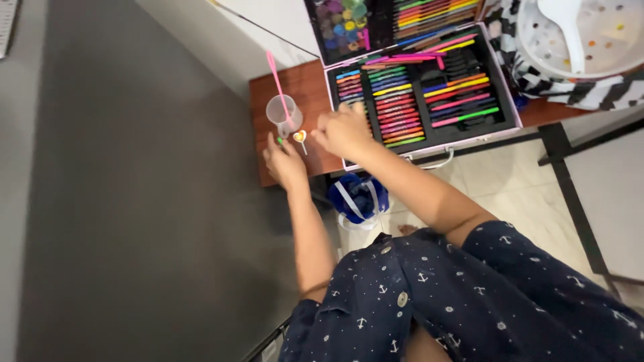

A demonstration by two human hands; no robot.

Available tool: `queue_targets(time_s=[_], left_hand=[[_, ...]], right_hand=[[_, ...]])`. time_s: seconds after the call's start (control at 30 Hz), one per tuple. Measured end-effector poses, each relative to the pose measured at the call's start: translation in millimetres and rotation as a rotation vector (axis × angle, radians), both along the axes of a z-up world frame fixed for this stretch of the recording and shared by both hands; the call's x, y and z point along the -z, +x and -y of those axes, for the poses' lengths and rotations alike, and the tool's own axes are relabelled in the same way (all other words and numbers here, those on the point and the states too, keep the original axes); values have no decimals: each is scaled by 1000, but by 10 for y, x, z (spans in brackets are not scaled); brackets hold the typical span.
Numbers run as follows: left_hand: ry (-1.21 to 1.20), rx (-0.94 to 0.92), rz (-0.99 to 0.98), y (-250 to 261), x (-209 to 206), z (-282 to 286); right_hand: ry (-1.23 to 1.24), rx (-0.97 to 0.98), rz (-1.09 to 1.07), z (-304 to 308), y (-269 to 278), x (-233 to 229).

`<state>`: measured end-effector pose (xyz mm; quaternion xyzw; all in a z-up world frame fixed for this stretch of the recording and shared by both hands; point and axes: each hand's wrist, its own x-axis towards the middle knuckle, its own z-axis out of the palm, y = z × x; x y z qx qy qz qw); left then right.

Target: Organizing various colored pens and markers back into their designated slots within a large art kit case.

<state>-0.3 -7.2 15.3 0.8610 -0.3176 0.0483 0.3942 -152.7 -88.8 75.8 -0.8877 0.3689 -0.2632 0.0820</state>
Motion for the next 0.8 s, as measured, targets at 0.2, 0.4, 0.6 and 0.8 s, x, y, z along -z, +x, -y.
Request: queue_targets(time_s=[0.2,0.4,0.6,0.8], left_hand=[[-342,373,-33,-689,-395,373],[-352,756,-519,-1712,129,997],[-317,839,-535,-2263,96,1235],[-391,906,-278,-2505,308,1582]], right_hand=[[128,76,111,165,-896,-221],[302,341,125,236,-2089,-42],[186,367,25,439,-2877,121],[-162,171,-202,538,-2667,21]])
